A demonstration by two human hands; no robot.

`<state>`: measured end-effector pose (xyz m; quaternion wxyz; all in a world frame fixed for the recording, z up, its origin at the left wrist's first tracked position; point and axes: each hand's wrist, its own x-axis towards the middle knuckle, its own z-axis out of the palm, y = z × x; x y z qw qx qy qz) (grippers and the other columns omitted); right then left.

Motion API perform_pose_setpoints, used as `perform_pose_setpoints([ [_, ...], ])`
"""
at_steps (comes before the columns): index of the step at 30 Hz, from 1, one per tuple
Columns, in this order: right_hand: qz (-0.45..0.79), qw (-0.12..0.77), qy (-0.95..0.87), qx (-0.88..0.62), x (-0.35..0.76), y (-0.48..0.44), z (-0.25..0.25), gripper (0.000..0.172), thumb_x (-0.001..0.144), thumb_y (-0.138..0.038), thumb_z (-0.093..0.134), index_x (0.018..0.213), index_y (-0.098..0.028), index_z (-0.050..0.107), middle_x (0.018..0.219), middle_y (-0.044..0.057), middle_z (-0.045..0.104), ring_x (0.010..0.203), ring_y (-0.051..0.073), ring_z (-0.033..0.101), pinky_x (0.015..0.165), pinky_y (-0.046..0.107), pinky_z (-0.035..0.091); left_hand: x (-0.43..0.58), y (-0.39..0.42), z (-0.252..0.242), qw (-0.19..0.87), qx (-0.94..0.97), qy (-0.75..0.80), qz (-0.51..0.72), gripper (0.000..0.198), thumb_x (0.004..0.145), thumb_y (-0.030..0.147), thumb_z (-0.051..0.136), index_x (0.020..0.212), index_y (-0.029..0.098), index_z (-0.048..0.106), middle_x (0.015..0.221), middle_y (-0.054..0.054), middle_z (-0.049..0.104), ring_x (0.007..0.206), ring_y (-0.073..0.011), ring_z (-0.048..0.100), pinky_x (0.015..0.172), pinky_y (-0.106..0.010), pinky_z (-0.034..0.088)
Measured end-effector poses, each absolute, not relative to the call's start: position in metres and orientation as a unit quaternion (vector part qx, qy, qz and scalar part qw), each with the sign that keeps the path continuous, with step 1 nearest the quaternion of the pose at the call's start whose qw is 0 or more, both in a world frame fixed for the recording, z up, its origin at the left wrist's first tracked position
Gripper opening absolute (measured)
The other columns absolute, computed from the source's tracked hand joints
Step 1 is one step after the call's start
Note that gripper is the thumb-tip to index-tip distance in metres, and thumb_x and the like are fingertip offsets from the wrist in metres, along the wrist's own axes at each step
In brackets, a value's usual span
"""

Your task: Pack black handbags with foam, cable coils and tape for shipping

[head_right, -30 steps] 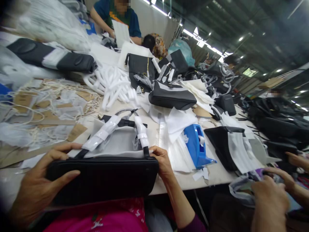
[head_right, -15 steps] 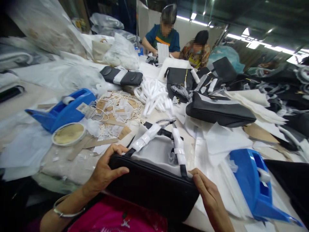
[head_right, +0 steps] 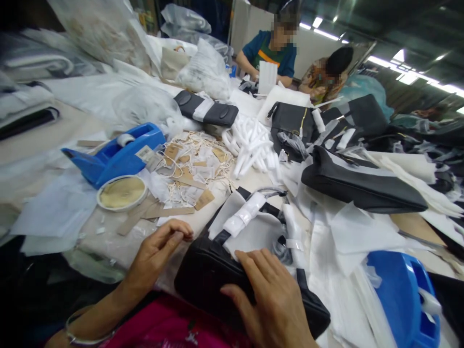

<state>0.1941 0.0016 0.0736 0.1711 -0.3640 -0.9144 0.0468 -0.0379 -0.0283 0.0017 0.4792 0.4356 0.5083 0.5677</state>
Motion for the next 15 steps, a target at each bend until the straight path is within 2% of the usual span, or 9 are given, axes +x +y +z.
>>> perform_pose_setpoints([
  [4,0.025,0.181,-0.925,-0.333,0.201,0.006,0.072,0.037,0.085,-0.036,0.066,0.115,-0.016,0.059,0.097,0.008,0.07,0.09,0.023,0.066,0.083,0.036,0.051,-0.036,-0.027,-0.004,0.657,0.402,0.431,0.47,0.029,0.087,0.041,0.056,0.086,0.014,0.066,0.083,-0.003,0.062,0.078,-0.0156,0.054,0.073,-0.025,0.043],
  [7,0.022,0.188,-0.931,-0.312,0.199,0.009,0.07,0.035,0.083,-0.033,0.068,0.112,-0.016,0.061,0.093,0.007,0.071,0.086,0.022,0.068,0.084,0.036,0.051,-0.032,-0.018,-0.006,0.723,0.362,0.378,0.451,0.029,0.082,0.041,0.063,0.086,0.013,0.066,0.082,-0.002,0.063,0.076,-0.015,0.054,0.068,-0.023,0.042],
  [10,0.03,0.206,-0.926,-0.316,0.194,0.01,0.069,0.034,0.082,-0.03,0.069,0.111,-0.016,0.062,0.091,0.007,0.072,0.084,0.023,0.068,0.083,0.037,0.052,-0.029,-0.01,-0.008,0.725,0.347,0.388,0.45,0.023,0.076,0.036,0.068,0.081,0.014,0.061,0.076,0.0,0.061,0.071,-0.0132,0.053,0.064,-0.022,0.042],
  [12,0.041,0.22,-0.921,-0.319,0.19,0.009,0.07,0.032,0.082,-0.029,0.069,0.11,-0.017,0.062,0.09,0.007,0.072,0.082,0.024,0.069,0.08,0.037,0.053,-0.026,-0.007,-0.009,0.715,0.328,0.414,0.458,0.023,0.075,0.03,0.068,0.088,0.017,0.054,0.071,0.003,0.057,0.06,-0.0096,0.049,0.055,-0.019,0.038],
  [15,0.055,0.23,-0.918,-0.318,0.187,0.007,0.072,0.031,0.082,-0.027,0.068,0.11,-0.018,0.062,0.09,0.007,0.072,0.08,0.023,0.068,0.076,0.037,0.054,-0.023,-0.005,-0.009,0.689,0.313,0.438,0.485,0.046,0.074,0.022,0.068,0.111,0.024,0.041,0.086,0.003,0.056,0.059,-0.0078,0.05,0.048,-0.016,0.035],
])
